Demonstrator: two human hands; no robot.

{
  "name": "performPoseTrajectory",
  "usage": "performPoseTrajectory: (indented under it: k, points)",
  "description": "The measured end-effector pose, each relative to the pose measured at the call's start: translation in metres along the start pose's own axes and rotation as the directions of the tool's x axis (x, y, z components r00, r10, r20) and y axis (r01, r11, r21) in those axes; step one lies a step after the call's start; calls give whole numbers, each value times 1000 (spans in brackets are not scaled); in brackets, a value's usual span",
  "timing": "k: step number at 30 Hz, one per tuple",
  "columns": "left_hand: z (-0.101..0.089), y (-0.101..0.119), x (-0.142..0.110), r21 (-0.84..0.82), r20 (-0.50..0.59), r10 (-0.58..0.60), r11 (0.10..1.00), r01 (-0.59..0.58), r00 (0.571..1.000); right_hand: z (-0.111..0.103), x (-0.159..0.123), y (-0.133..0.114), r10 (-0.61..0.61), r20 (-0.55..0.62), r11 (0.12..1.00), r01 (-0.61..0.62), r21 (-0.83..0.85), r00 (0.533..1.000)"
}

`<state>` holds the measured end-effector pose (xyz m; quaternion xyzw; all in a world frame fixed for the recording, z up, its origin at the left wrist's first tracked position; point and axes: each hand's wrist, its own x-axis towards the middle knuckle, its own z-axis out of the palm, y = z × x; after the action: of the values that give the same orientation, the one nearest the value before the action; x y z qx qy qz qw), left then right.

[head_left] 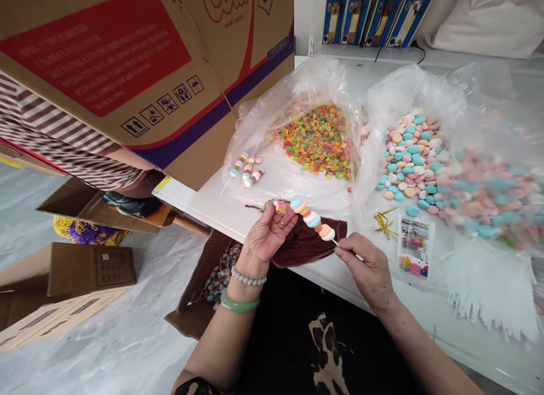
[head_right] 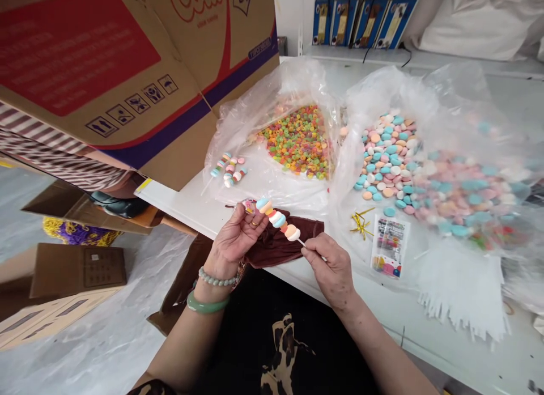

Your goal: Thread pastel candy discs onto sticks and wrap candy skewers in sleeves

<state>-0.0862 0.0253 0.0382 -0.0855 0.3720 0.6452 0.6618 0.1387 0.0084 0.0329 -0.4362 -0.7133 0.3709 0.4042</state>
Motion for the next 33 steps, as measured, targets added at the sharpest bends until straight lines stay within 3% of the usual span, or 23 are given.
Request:
performPoseTrajectory:
  k: [5, 8, 11, 16, 20, 24, 27, 30, 33]
  points:
    - [-2, -1, -1, 30, 26, 42, 999, -43, 999, 1, -3, 4, -180, -47, 942, 158, -297, 983]
    - [-5, -1, 1, 22, 39, 62, 998, -63, 997, 0, -3, 5, -336, 10, 785, 285, -550, 942]
    - [-9, -2, 3, 35, 85, 117, 992, -120, 989, -1, -3, 5, -389, 76, 658, 335, -674, 918]
    - [-13, 2, 5, 73, 176, 241, 964, -257, 954, -4, -2, 8, -387, 110, 670, 361, -649, 915]
    - [-17, 4, 8, 57, 177, 254, 962, -267, 951, -2, -2, 11, -347, 92, 767, 339, -545, 933]
    - [-21, 5, 8, 115, 252, 252, 951, -288, 934, -1, -1, 15, -205, 86, 919, 222, -327, 975]
    - [-25, 12, 6, 235, 317, 197, 931, -278, 928, -5, 2, 18, -4, 156, 998, 15, -68, 988]
    - [-28, 18, 5, 355, 315, 139, 900, -252, 939, -7, 5, 21, 210, 244, 952, -255, 168, 947]
    - [-30, 16, 5, 379, 301, 122, 895, -236, 946, -1, 6, 24, 376, 321, 821, -473, 318, 869]
